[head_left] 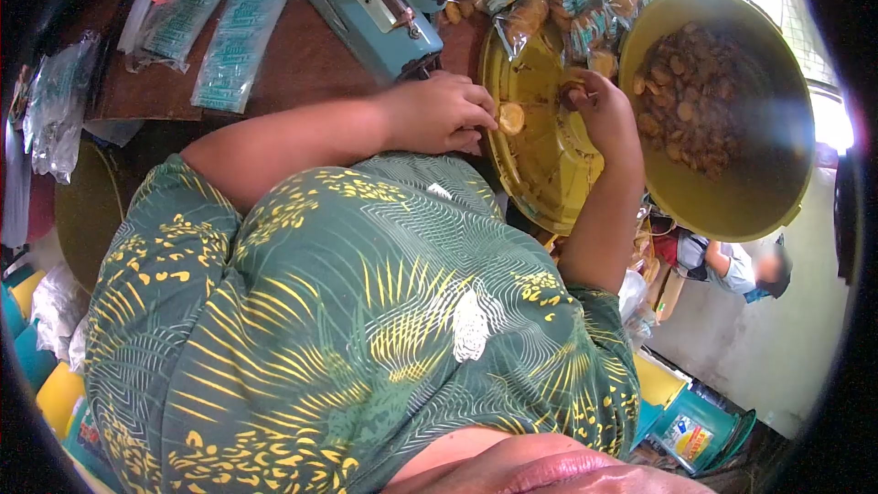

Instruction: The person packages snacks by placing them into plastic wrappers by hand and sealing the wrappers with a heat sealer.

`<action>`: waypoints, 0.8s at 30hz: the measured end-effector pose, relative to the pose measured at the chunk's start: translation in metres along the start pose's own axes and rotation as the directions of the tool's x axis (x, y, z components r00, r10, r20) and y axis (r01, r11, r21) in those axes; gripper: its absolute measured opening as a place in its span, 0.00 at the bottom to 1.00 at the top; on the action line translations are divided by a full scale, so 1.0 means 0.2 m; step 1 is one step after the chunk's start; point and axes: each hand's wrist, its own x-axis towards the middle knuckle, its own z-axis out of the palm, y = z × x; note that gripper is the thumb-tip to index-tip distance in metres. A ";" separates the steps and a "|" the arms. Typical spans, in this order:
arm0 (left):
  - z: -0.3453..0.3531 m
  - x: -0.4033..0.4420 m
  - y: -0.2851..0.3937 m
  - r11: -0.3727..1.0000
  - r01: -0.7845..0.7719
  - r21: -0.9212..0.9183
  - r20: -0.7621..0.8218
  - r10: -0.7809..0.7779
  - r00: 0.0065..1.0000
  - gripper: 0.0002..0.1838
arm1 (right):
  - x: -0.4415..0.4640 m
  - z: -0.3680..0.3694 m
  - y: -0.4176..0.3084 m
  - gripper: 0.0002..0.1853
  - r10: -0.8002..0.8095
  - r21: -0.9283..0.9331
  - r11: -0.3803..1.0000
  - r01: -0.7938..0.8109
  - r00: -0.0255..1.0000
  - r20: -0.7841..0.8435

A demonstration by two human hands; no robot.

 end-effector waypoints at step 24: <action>-0.02 0.00 0.01 1.000 0.006 -0.006 0.014 -0.005 1.000 0.16 | -0.19 0.25 0.05 0.16 0.045 0.039 0.999 -0.036 0.964 -0.261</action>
